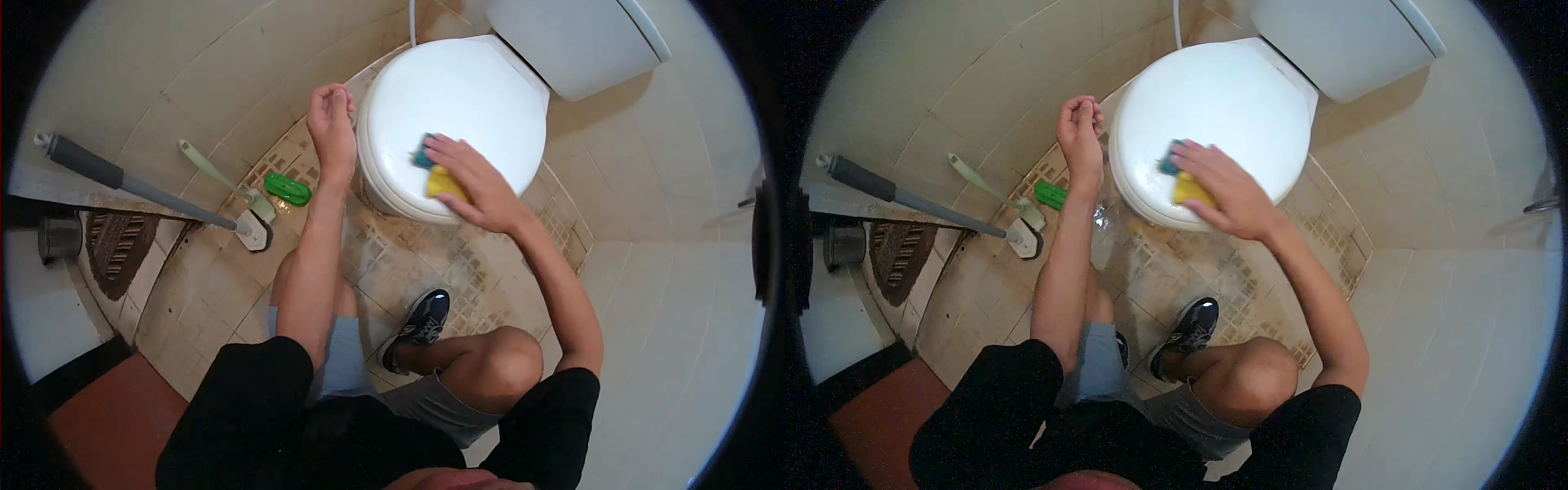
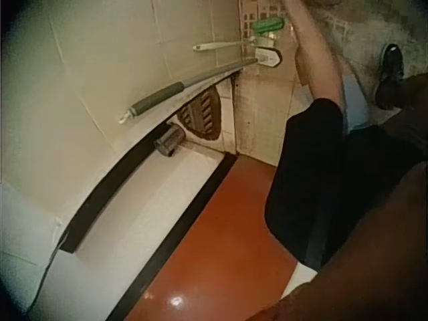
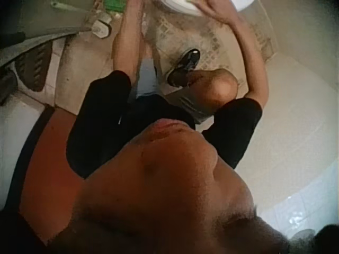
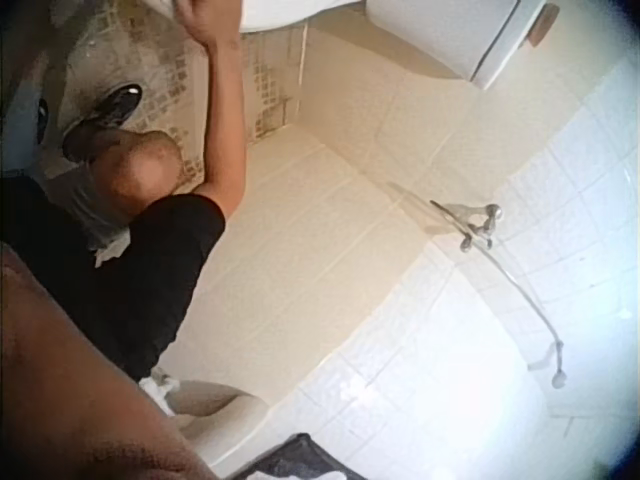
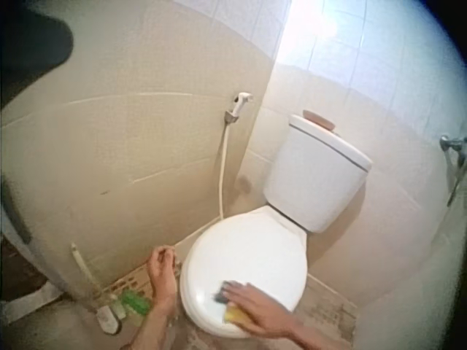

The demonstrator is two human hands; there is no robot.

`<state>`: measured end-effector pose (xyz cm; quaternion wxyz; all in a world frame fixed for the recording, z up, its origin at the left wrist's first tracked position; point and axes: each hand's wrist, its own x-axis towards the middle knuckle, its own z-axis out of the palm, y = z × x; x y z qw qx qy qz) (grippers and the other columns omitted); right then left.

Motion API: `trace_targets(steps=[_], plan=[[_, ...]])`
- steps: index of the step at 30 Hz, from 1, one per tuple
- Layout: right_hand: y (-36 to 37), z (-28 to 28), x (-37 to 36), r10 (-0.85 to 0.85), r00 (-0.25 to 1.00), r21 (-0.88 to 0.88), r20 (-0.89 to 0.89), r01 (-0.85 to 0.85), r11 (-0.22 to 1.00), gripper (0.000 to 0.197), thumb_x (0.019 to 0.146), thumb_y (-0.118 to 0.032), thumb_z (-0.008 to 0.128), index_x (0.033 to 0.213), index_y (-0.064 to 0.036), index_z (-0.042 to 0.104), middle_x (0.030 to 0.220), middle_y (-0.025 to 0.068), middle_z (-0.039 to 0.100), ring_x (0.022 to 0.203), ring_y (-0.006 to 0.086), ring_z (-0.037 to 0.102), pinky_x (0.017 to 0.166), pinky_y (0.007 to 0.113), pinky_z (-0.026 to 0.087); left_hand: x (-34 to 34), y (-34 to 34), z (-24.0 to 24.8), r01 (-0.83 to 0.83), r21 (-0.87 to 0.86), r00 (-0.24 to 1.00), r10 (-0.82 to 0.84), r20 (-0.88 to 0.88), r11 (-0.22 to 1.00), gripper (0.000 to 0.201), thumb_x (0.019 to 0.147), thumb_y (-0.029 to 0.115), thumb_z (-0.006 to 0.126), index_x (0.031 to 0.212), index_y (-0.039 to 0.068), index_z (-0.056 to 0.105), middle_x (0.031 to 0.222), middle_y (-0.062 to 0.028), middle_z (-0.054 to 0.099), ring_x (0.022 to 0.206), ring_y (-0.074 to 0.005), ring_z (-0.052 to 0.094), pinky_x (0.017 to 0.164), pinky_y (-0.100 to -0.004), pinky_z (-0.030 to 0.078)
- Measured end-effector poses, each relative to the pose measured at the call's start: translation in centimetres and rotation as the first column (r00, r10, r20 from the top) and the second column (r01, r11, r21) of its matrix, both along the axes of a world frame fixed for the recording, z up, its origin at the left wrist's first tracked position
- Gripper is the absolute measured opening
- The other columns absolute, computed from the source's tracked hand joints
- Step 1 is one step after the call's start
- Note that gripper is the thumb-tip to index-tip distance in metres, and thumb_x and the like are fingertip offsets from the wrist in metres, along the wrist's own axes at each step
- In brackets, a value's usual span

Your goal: The person cleans a bathroom using a sponge. They wipe the toilet seat, rinse the sponge at the sink, and scrub the tiled walls around the toilet and shower area. The person repeatedly rinses the sponge and continues wiping different sections of the wall.

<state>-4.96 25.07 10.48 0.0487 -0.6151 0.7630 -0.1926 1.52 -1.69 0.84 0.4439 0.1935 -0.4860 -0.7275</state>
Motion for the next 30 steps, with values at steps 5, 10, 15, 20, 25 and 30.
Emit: trace_targets(steps=[5,10,15,20,25,30], plan=[[7.3,-4.3,-10.7,-0.439,0.891,-0.266,0.117,0.454,0.851,0.057,0.108,-0.032,0.062,0.154,0.0011,0.052,0.159,0.0244,0.055,0.149,0.0394,0.050,0.126,0.047,0.036,-0.6,2.1,0.6,0.078,-0.106,0.995,-0.071,0.066,0.991,0.011,0.113,0.014,0.059,0.113,0.006,0.066,0.096,0.0012,0.064,0.086,-0.0070,0.056,0.079,-0.0251,0.048],[0.2,-5.0,-21.0,-0.623,0.779,-0.256,0.072,0.618,0.743,0.063,0.105,-0.042,0.064,0.148,0.0033,0.058,0.150,0.0272,0.062,0.139,0.0442,0.058,0.116,0.047,0.046,-0.8,2.7,0.4,0.044,-0.067,0.995,-0.038,0.093,0.997,0.011,0.113,0.012,0.058,0.112,0.005,0.066,0.096,0.0001,0.062,0.087,-0.0084,0.056,0.083,-0.0262,0.049],[-8.5,-4.1,-24.2,-0.750,0.658,-0.124,-0.071,0.740,0.661,0.070,0.098,-0.053,0.065,0.142,0.0017,0.063,0.142,0.0265,0.066,0.133,0.0433,0.062,0.113,0.050,0.049,-1.2,2.1,-0.3,0.012,0.115,1.000,-0.008,-0.030,0.993,0.010,0.112,0.013,0.059,0.114,0.007,0.066,0.096,0.0008,0.062,0.085,-0.0072,0.055,0.078,-0.0240,0.048],[-10.5,-4.0,-25.0,-0.718,0.686,-0.020,-0.118,0.721,0.692,0.075,0.099,-0.059,0.061,0.144,0.0004,0.062,0.144,0.0255,0.065,0.136,0.0429,0.060,0.116,0.050,0.047,-0.9,1.8,-0.4,-0.014,0.228,0.999,0.020,-0.026,0.973,0.009,0.111,0.016,0.060,0.112,0.010,0.065,0.096,0.0018,0.062,0.081,-0.0070,0.055,0.069,-0.0234,0.044],[-11.8,-3.7,-24.7,-0.645,0.747,-0.009,-0.160,0.652,0.758,0.075,0.102,-0.062,0.057,0.143,0.0009,0.064,0.146,0.0266,0.064,0.139,0.0420,0.058,0.118,0.049,0.045,-0.9,1.3,-1.5,-0.090,0.455,0.992,0.121,-0.039,0.886,0.012,0.109,0.021,0.058,0.113,0.012,0.064,0.094,0.0016,0.061,0.082,-0.0092,0.057,0.068,-0.0245,0.043],[-16.7,-3.8,-21.3,-0.452,0.883,0.038,-0.124,0.459,0.887,0.071,0.106,-0.059,0.053,0.139,0.0024,0.067,0.144,0.0252,0.066,0.138,0.0407,0.058,0.119,0.047,0.045,-1.1,1.2,-2.6,-0.175,0.516,0.977,0.212,-0.013,0.838,0.019,0.110,0.029,0.051,0.109,0.013,0.061,0.094,0.0011,0.060,0.083,-0.0103,0.056,0.066,-0.0275,0.043]])
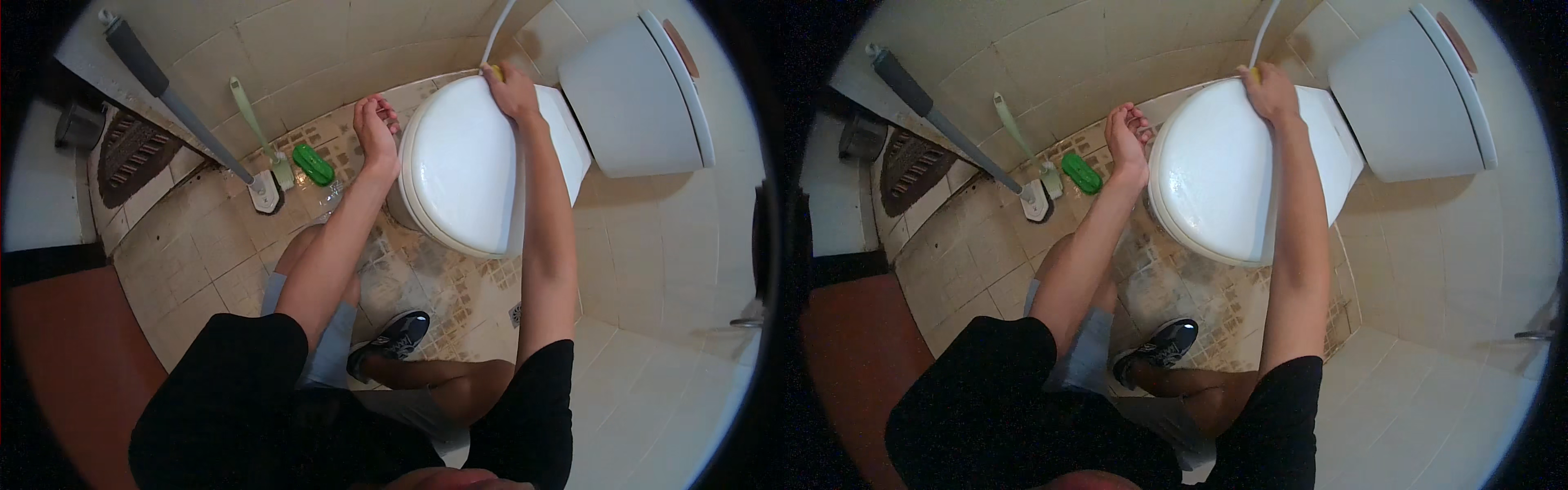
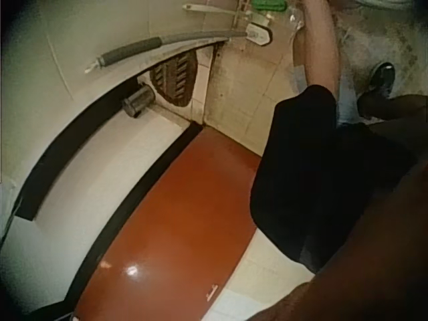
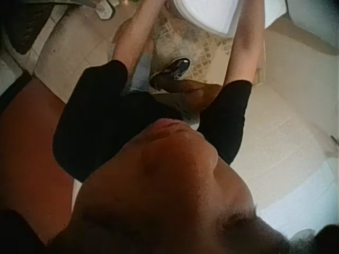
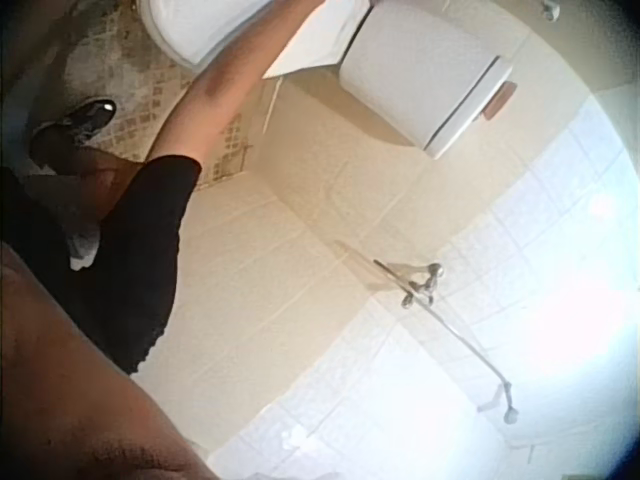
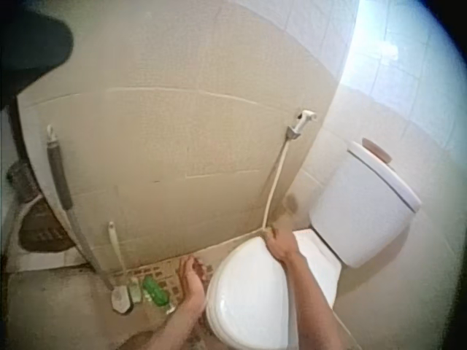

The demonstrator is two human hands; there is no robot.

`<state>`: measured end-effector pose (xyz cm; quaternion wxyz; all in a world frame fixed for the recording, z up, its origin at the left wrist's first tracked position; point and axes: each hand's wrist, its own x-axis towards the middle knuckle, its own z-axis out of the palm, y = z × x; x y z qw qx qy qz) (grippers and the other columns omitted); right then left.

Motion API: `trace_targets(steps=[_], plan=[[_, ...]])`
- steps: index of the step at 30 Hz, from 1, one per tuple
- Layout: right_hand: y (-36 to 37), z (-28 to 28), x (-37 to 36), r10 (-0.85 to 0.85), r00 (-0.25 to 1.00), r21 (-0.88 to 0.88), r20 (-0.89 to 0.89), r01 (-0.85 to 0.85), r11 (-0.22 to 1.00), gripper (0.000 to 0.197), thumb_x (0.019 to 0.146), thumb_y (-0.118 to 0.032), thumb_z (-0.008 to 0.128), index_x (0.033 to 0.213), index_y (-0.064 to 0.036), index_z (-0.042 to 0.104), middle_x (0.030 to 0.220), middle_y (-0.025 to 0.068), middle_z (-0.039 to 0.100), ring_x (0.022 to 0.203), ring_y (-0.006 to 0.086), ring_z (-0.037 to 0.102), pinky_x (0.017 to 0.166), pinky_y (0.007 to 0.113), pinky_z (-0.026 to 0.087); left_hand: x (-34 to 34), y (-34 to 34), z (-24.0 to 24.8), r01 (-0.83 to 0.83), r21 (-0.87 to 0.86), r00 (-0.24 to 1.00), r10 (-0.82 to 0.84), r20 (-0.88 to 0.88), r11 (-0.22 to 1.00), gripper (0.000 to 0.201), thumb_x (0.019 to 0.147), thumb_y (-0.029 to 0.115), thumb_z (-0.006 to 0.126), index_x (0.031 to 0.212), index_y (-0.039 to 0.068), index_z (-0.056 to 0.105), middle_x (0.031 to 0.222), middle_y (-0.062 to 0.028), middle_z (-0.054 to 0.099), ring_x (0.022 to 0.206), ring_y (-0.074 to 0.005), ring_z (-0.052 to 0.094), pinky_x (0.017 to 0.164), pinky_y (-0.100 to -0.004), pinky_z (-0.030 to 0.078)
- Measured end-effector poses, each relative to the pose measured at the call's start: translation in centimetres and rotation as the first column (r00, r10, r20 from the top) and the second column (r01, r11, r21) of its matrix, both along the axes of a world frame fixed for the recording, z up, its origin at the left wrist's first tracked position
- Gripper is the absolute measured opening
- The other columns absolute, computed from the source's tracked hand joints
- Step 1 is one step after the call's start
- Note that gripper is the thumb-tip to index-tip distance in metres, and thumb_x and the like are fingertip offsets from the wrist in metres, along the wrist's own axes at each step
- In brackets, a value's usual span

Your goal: The person cleans a bathroom using a sponge. They wipe the toilet seat, rinse the sponge at the sink, and scrub the tiled walls around the toilet and shower area. The person repeatedly rinses the sponge and continues wiping different sections of the wall.

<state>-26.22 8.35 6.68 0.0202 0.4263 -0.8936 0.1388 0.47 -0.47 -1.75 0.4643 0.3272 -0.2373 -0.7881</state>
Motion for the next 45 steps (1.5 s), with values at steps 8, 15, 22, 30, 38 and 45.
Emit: trace_targets(steps=[8,15,22,30,38,45], plan=[[-0.9,0.0,8.2,0.365,0.924,-0.005,-0.113,-0.367,0.930,0.064,0.108,-0.053,0.053,0.136,0.0028,0.068,0.142,0.0232,0.066,0.138,0.0398,0.057,0.122,0.046,0.042,0.1,-1.8,-1.4,0.083,0.217,0.997,-0.080,-0.020,0.973,0.036,0.111,0.045,0.045,0.111,0.014,0.064,0.098,-0.0008,0.063,0.082,-0.0143,0.057,0.066,-0.0308,0.044],[2.6,1.1,19.2,0.625,0.780,-0.069,-0.013,-0.625,0.778,0.046,0.103,-0.041,0.063,0.124,-0.0013,0.071,0.132,0.0208,0.066,0.132,0.0397,0.058,0.127,0.054,0.035,1.4,-4.8,-3.0,0.065,0.214,0.998,-0.069,0.010,0.975,0.036,0.110,0.046,0.050,0.111,0.014,0.065,0.103,-0.0009,0.066,0.086,-0.0165,0.059,0.067,-0.0327,0.046],[12.4,2.2,25.3,0.734,0.673,-0.029,-0.094,-0.739,0.673,0.033,0.100,-0.021,0.067,0.129,-0.0052,0.070,0.148,0.0144,0.061,0.153,0.0339,0.047,0.129,0.054,0.037,1.1,-3.4,-1.8,0.177,0.078,0.979,-0.184,0.090,0.981,0.028,0.106,0.042,0.056,0.109,0.016,0.066,0.099,0.0020,0.065,0.083,-0.0126,0.059,0.066,-0.0300,0.045],[25.6,-2.9,20.3,0.537,0.774,-0.227,-0.334,-0.620,0.751,0.039,0.105,-0.027,0.066,0.138,-0.0077,0.066,0.153,0.0147,0.062,0.144,0.0373,0.059,0.126,0.058,0.041,1.8,-2.3,0.4,0.195,-0.055,0.957,-0.178,0.227,0.979,0.026,0.108,0.035,0.054,0.112,0.013,0.067,0.100,0.0015,0.065,0.086,-0.0100,0.060,0.068,-0.0272,0.044],[26.9,-2.6,14.6,0.012,1.000,-0.565,-0.010,-0.016,0.825,0.034,0.113,-0.018,0.051,0.142,-0.0039,0.063,0.154,0.0202,0.059,0.149,0.0398,0.051,0.127,0.054,0.034,2.9,-2.4,1.1,0.204,-0.091,0.958,-0.180,0.223,0.975,0.023,0.107,0.033,0.057,0.111,0.012,0.067,0.099,0.0020,0.064,0.085,-0.0090,0.059,0.068,-0.0273,0.044],[19.5,-0.8,5.7,-0.151,0.988,-0.377,0.023,0.148,0.914,0.047,0.111,-0.032,0.055,0.147,-0.0009,0.059,0.159,0.0234,0.052,0.151,0.0416,0.046,0.127,0.057,0.030,3.6,-1.1,2.5,0.244,-0.089,0.959,-0.227,0.171,0.966,0.019,0.106,0.029,0.058,0.108,0.012,0.067,0.094,0.0029,0.062,0.079,-0.0084,0.057,0.066,-0.0260,0.043]])
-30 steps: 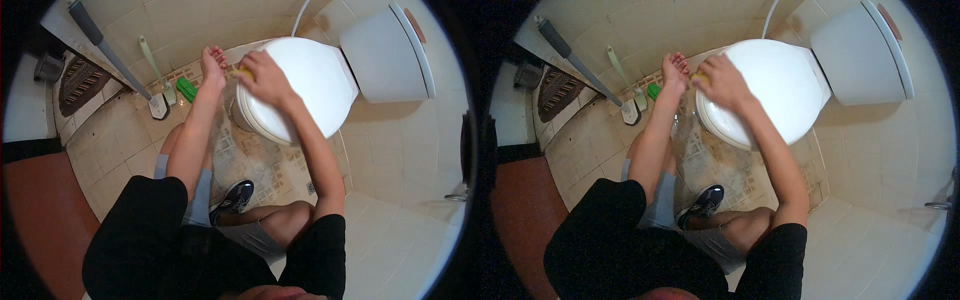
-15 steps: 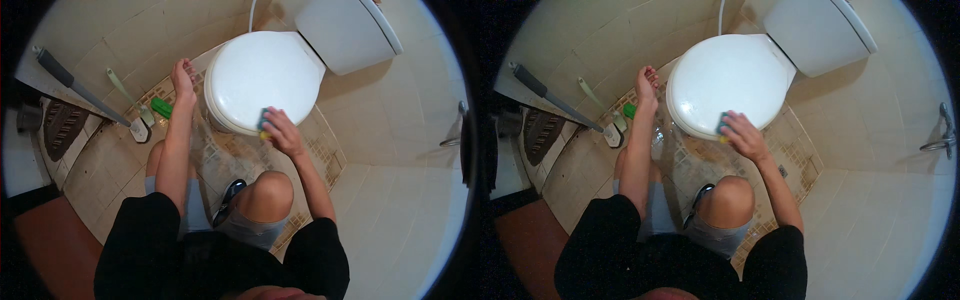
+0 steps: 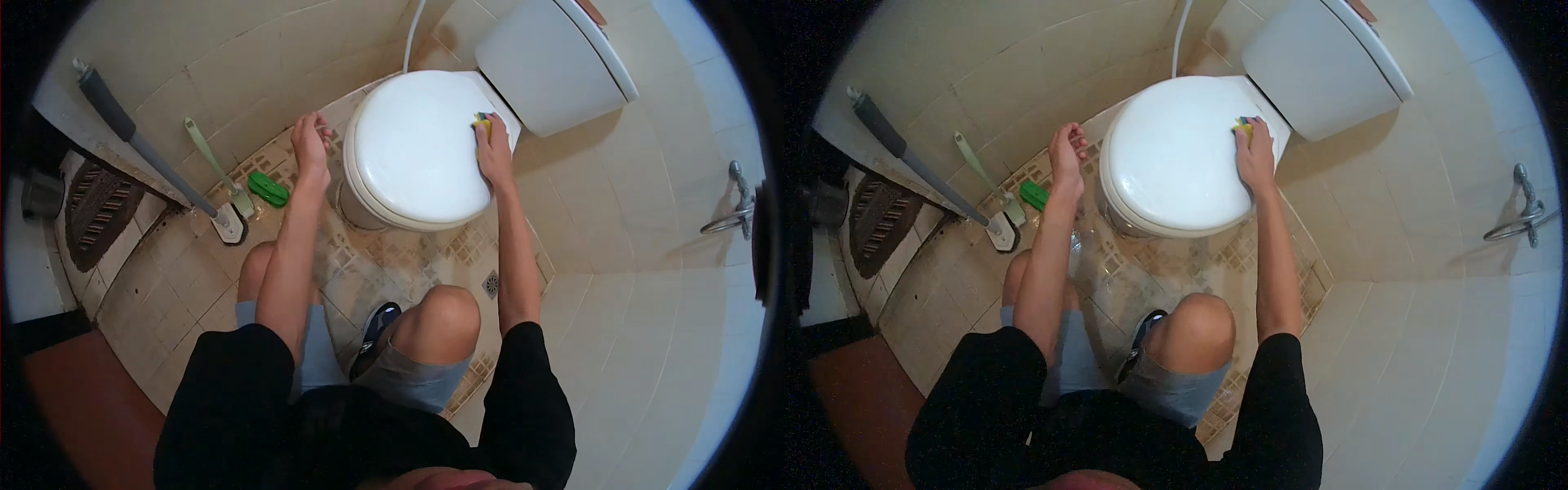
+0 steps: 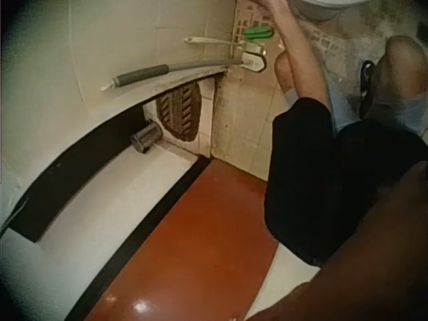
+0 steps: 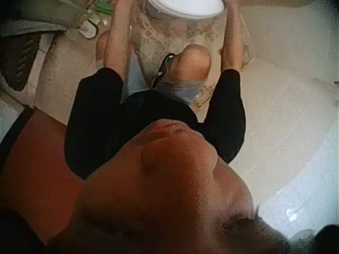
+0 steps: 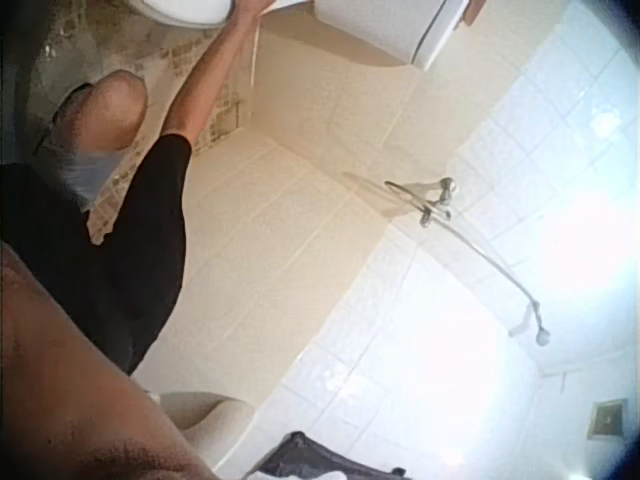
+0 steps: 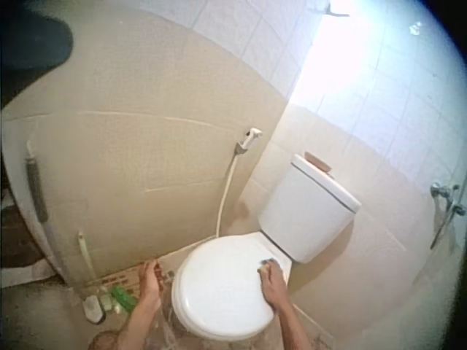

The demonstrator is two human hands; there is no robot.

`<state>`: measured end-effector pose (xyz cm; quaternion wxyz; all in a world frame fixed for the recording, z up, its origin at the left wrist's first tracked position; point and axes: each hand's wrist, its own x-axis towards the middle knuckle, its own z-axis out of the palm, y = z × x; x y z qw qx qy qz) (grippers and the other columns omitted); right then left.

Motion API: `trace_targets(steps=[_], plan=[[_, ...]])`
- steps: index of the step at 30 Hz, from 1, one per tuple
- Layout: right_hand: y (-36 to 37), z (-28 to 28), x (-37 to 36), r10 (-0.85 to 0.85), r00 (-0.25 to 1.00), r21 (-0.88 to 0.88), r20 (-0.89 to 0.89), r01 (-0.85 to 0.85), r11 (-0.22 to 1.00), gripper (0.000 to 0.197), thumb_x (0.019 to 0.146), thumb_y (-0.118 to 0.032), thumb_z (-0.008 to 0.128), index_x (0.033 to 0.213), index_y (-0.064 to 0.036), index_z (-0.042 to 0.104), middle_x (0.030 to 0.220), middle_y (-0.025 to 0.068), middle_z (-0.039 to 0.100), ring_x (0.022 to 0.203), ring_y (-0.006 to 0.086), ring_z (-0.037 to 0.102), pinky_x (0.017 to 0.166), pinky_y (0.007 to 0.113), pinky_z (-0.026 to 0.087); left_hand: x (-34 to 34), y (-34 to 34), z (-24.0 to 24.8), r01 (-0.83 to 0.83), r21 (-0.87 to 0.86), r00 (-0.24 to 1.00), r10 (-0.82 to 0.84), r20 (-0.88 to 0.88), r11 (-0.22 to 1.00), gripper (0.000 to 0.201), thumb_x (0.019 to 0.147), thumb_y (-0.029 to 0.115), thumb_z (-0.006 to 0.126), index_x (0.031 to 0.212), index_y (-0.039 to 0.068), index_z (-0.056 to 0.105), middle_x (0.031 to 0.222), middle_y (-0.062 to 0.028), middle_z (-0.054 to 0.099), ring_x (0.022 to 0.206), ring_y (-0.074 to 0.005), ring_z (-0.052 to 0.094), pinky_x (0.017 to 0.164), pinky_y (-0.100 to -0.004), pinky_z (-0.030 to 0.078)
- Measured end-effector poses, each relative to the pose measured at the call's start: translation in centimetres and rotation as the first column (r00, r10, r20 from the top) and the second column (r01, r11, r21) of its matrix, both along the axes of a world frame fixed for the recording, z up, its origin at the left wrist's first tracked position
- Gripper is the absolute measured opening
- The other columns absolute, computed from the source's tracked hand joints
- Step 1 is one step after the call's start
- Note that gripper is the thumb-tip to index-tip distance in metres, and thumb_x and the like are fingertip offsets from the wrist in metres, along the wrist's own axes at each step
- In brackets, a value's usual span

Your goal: The person cleans a bathroom using a sponge. They wipe the toilet seat, rinse the sponge at the sink, and scrub the tiled walls around the toilet and shower area. The person repeatedly rinses the sponge and continues wiping different sections of the wall.

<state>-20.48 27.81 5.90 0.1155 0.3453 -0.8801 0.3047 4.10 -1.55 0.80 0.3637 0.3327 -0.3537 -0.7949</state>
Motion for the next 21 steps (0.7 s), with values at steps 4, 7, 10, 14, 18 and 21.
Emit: trace_targets(steps=[4,7,10,14,18,21], plan=[[-6.8,0.4,1.4,0.080,0.994,0.093,-0.076,-0.073,0.993,0.055,0.110,-0.038,0.058,0.152,-0.0030,0.056,0.162,0.0256,0.048,0.152,0.0431,0.042,0.129,0.059,0.027,-0.4,1.1,1.0,0.042,-0.052,0.999,-0.042,-0.001,0.998,0.017,0.107,0.028,0.058,0.108,0.014,0.068,0.096,0.0035,0.064,0.081,-0.0073,0.058,0.067,-0.0251,0.044],[-11.1,1.2,8.3,0.293,0.953,0.153,-0.073,-0.279,0.948,0.057,0.110,-0.040,0.058,0.156,-0.0054,0.053,0.164,0.0251,0.046,0.156,0.0419,0.038,0.131,0.058,0.025,-0.1,0.6,0.6,0.040,-0.132,0.999,-0.041,-0.007,0.990,0.017,0.108,0.029,0.059,0.107,0.014,0.068,0.097,0.0040,0.064,0.082,-0.0070,0.058,0.068,-0.0247,0.044],[-10.1,3.6,16.2,0.558,0.829,0.272,0.032,-0.545,0.793,0.055,0.111,-0.037,0.056,0.158,-0.0081,0.052,0.166,0.0226,0.044,0.159,0.0397,0.036,0.133,0.057,0.023,0.4,0.2,0.8,0.012,-0.145,1.000,-0.016,-0.021,0.989,0.018,0.108,0.027,0.059,0.101,0.012,0.066,0.092,0.0040,0.062,0.080,-0.0072,0.056,0.068,-0.0254,0.044],[-3.6,3.7,16.0,0.520,0.848,0.180,0.103,-0.530,0.829,0.049,0.112,-0.031,0.055,0.153,-0.0065,0.056,0.163,0.0226,0.049,0.155,0.0394,0.042,0.132,0.054,0.026,1.5,0.1,1.6,0.055,-0.161,0.998,-0.053,0.015,0.985,0.019,0.110,0.026,0.057,0.101,0.012,0.067,0.093,0.0041,0.062,0.081,-0.0073,0.056,0.069,-0.0254,0.044],[-0.4,2.2,7.7,0.177,0.980,-0.040,0.094,-0.174,0.984,0.044,0.112,-0.028,0.053,0.146,-0.0014,0.059,0.158,0.0251,0.054,0.147,0.0421,0.050,0.126,0.050,0.034,2.3,-0.8,1.9,0.108,-0.212,0.994,-0.109,0.005,0.971,0.024,0.114,0.026,0.056,0.104,0.010,0.071,0.095,0.0041,0.064,0.084,-0.0071,0.056,0.072,-0.0252,0.046],[-3.4,0.8,-0.1,0.028,0.998,-0.008,-0.064,-0.029,1.000,0.043,0.112,-0.029,0.053,0.142,0.0011,0.061,0.150,0.0267,0.060,0.139,0.0447,0.055,0.119,0.051,0.041,2.7,-1.3,2.4,0.112,-0.356,0.993,-0.118,0.007,0.928,0.029,0.115,0.027,0.056,0.107,0.007,0.075,0.094,0.0036,0.066,0.084,-0.0067,0.057,0.075,-0.0256,0.048]])
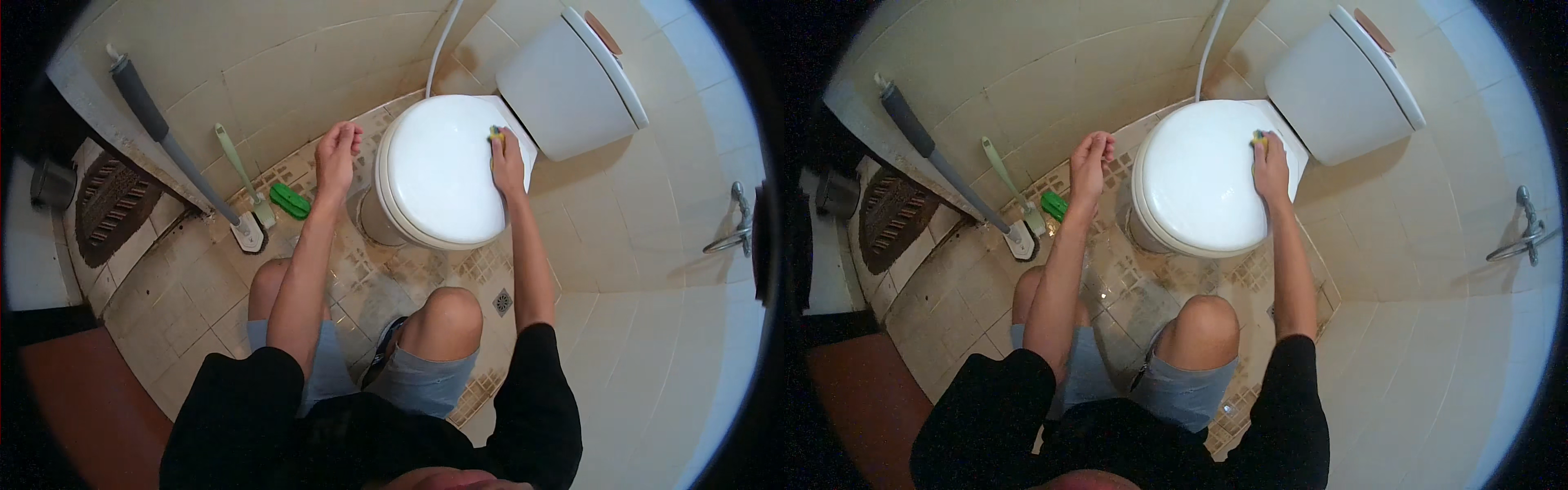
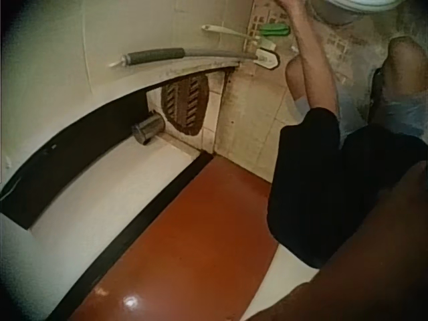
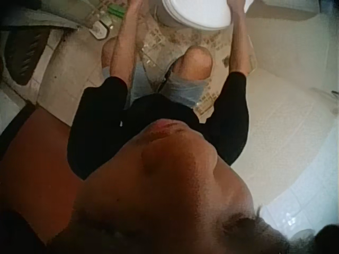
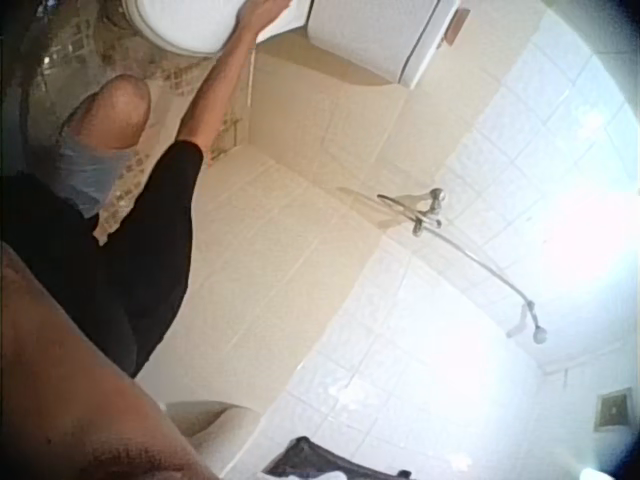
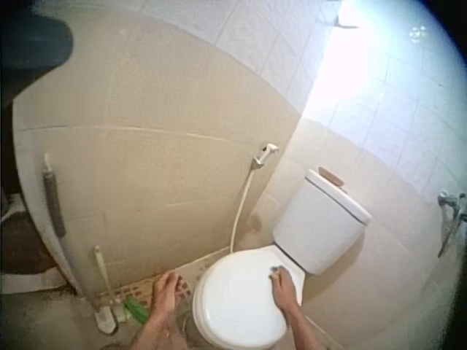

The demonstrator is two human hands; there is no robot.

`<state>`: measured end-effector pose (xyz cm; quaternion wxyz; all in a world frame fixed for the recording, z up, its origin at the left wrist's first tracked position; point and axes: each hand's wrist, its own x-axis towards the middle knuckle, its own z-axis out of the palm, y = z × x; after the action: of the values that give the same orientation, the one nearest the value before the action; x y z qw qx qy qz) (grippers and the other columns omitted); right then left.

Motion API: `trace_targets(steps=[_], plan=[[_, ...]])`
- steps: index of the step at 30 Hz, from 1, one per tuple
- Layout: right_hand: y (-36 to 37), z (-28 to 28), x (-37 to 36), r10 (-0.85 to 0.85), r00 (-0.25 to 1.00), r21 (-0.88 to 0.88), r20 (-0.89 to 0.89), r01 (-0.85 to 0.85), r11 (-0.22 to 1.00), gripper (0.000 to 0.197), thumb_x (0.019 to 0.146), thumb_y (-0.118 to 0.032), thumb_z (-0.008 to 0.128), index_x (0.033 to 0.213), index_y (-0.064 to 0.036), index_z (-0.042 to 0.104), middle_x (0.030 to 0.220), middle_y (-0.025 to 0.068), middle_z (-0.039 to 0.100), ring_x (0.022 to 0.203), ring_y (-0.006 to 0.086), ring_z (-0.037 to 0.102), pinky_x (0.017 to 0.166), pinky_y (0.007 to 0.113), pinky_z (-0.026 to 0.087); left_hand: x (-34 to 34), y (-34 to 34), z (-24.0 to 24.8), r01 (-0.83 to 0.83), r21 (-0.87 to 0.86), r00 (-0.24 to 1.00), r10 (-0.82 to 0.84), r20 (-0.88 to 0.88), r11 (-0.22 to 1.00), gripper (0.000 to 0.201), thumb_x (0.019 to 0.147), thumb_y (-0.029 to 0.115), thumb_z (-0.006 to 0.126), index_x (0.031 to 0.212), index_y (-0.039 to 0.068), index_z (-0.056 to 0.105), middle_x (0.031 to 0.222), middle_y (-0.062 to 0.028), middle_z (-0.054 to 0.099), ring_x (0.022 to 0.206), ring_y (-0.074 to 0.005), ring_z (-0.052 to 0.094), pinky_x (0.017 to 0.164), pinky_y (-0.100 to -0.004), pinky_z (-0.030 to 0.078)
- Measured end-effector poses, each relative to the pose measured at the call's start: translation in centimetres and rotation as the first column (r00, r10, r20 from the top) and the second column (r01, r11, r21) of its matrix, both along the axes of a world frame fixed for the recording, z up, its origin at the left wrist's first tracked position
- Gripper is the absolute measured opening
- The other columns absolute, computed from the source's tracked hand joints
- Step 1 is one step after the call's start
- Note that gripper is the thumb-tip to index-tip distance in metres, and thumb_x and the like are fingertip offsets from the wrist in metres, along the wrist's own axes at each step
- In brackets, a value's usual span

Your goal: The person cleans a bathroom using a sponge. They wipe the toilet seat, rinse the sponge at the sink, and scrub the tiled walls around the toilet and shower area. The person repeatedly rinses the sponge and continues wiping different sections of the wall.

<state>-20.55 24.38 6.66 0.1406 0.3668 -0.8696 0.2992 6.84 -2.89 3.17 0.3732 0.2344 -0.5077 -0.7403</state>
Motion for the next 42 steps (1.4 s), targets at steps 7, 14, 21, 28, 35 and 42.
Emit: trace_targets(steps=[7,14,21,28,35,42], plan=[[-12.2,0.1,0.0,0.080,0.994,0.097,-0.080,-0.073,0.993,0.044,0.111,-0.032,0.055,0.138,0.0024,0.063,0.143,0.0254,0.063,0.136,0.0433,0.057,0.118,0.051,0.042,-2.0,2.1,-0.6,0.082,-0.113,0.993,-0.090,-0.073,0.990,0.041,0.116,0.032,0.056,0.103,0.000,0.078,0.084,0.0012,0.067,0.082,-0.0090,0.059,0.077,-0.0272,0.050],[-8.2,4.0,13.1,0.582,0.802,0.279,0.136,-0.595,0.754,0.049,0.109,-0.034,0.059,0.151,-0.0079,0.057,0.163,0.0209,0.049,0.158,0.0387,0.039,0.134,0.055,0.023,-1.5,1.9,-0.8,0.026,-0.131,0.996,-0.036,-0.076,0.991,0.051,0.119,0.036,0.050,0.092,0.000,0.074,0.084,-0.0019,0.070,0.079,-0.0101,0.059,0.076,-0.0285,0.050],[-1.4,3.5,0.8,0.403,0.897,0.152,0.181,-0.430,0.890,0.047,0.109,-0.029,0.057,0.151,-0.0058,0.057,0.164,0.0211,0.050,0.156,0.0394,0.042,0.130,0.054,0.026,-0.4,1.2,0.2,-0.032,-0.093,0.988,0.017,-0.153,0.995,0.050,0.118,0.040,0.049,0.095,0.004,0.074,0.086,0.0009,0.066,0.079,-0.0081,0.057,0.074,-0.0256,0.047],[-10.3,-0.4,-1.2,0.019,0.995,0.217,-0.095,0.002,0.976,0.069,0.104,-0.049,0.062,0.153,-0.0016,0.055,0.161,0.0269,0.050,0.151,0.0430,0.045,0.126,0.057,0.033,-1.4,1.3,-1.1,-0.007,-0.077,0.991,-0.004,-0.133,0.997,0.048,0.118,0.041,0.049,0.095,0.006,0.074,0.087,0.0029,0.065,0.080,-0.0064,0.055,0.073,-0.0241,0.045],[-7.6,3.3,10.1,0.373,0.925,0.408,0.065,-0.366,0.836,0.097,0.093,-0.060,0.073,0.168,-0.0099,0.037,0.176,0.0226,0.031,0.164,0.0421,0.026,0.133,0.061,0.017,-1.5,2.2,-1.7,0.096,-0.132,0.987,-0.111,-0.117,0.987,0.045,0.118,0.032,0.047,0.096,0.001,0.072,0.087,-0.0011,0.069,0.083,-0.0097,0.059,0.079,-0.0288,0.051],[-4.3,3.5,13.9,0.479,0.852,0.073,0.212,-0.503,0.861,0.099,0.092,-0.054,0.075,0.169,-0.0075,0.035,0.178,0.0234,0.026,0.165,0.0424,0.024,0.134,0.058,0.017,-1.7,3.8,1.0,0.159,-0.435,0.980,-0.194,-0.037,0.886,0.015,0.104,0.018,0.070,0.105,0.003,0.071,0.097,-0.0061,0.071,0.094,-0.0184,0.067,0.086,-0.0326,0.053]])
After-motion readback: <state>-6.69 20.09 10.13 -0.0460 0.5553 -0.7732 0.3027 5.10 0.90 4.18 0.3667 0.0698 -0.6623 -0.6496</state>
